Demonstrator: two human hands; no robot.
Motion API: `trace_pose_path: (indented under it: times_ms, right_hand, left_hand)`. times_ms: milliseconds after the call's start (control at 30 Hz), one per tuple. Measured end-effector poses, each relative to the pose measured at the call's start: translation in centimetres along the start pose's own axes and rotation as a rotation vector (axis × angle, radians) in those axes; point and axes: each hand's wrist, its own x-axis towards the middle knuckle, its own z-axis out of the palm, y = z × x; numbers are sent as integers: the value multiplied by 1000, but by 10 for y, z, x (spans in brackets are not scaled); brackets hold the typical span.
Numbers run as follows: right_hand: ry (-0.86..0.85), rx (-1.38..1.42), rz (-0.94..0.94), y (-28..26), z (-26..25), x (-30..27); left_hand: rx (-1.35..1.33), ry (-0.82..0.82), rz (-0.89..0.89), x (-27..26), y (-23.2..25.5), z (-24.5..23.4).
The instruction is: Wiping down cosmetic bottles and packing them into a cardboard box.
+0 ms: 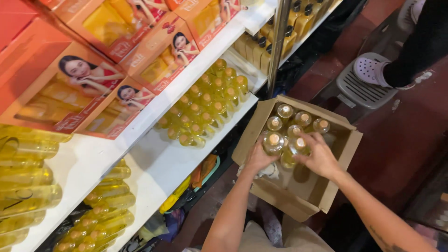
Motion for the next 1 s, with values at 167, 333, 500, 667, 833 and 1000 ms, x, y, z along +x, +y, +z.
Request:
trace_pose_path:
  times_ms: [167,333,500,667,833,1000]
  right_hand:
    - [-19,-30,-58,49,43,8]
    - [-143,-84,12,68,65,12]
    - [-54,-310,-236,96,91,16]
    - [-8,-463,-275,120,125,20]
    - [86,-609,-334,128,136,25]
    - [-225,-511,18,56,72,40]
  left_hand:
    - [-22,-12,-31,8,-31,26]
    - [12,-8,-35,17,-60,48]
    - [-21,-23,-129,15,-49,46]
    - [-11,10,-107,19,-57,58]
    - [-46,80,-17,22,-71,61]
    - [-70,34,-76,24,-42,33]
